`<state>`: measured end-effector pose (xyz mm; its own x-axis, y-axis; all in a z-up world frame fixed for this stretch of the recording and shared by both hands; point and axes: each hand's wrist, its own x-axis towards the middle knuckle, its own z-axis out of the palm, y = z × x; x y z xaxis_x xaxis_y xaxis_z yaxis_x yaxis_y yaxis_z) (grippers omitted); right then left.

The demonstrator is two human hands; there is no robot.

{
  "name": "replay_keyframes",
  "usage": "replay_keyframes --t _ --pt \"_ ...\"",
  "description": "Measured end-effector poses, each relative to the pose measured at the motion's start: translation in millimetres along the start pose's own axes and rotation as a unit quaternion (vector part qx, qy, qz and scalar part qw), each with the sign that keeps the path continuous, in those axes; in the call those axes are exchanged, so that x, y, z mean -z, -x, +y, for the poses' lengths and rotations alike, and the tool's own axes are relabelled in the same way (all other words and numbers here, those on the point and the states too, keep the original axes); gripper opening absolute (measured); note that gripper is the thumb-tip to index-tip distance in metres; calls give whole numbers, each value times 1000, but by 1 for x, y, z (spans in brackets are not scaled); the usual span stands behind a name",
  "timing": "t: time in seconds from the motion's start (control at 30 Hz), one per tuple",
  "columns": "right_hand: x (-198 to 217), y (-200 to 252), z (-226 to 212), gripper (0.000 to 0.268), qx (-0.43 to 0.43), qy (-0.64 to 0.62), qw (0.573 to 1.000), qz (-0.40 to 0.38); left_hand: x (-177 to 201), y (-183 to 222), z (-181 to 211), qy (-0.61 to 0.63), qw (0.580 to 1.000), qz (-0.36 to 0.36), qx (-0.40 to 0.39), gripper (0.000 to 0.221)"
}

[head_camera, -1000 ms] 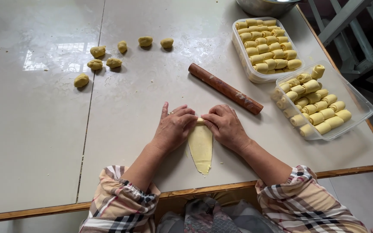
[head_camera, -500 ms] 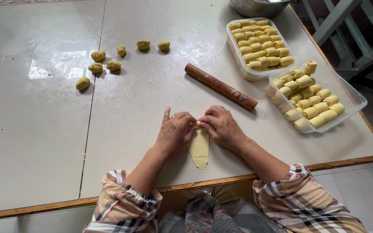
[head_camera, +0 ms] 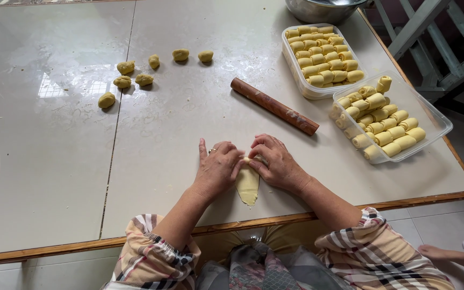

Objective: Rolling out dough balls into strips and then rolling them into small pastry rolls.

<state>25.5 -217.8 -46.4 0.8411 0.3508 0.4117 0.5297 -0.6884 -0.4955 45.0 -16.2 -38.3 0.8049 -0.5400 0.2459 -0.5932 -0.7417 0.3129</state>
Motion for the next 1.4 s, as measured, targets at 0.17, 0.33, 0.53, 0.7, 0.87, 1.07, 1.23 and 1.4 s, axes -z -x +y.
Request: replay_keyframes --t 0.17,0.33,0.53,0.7,0.87,1.07,1.23,1.4 --pt "6 4 -11 20 2 -3 1000 -4 -16 4 -7 38 999 -7 20 18" --pt "6 11 -13 16 4 -6 1000 -11 12 15 13 45 998 -44 18 45" --pt "13 19 -26 21 -16 -17 997 -71 14 24 18 52 998 -39 22 21" --pt "12 27 -35 22 -25 -29 997 -73 17 33 23 32 999 -37 22 19" --pt "12 36 -34 27 -8 -22 996 -91 25 39 27 66 995 -70 41 25" --pt "17 44 -47 26 -5 -28 994 -101 31 53 34 44 995 -91 27 29" --pt "25 51 -58 36 10 -29 991 -132 39 66 43 86 990 -102 41 53" --pt "8 63 -45 22 3 -40 997 -72 37 74 45 83 993 -86 23 22"
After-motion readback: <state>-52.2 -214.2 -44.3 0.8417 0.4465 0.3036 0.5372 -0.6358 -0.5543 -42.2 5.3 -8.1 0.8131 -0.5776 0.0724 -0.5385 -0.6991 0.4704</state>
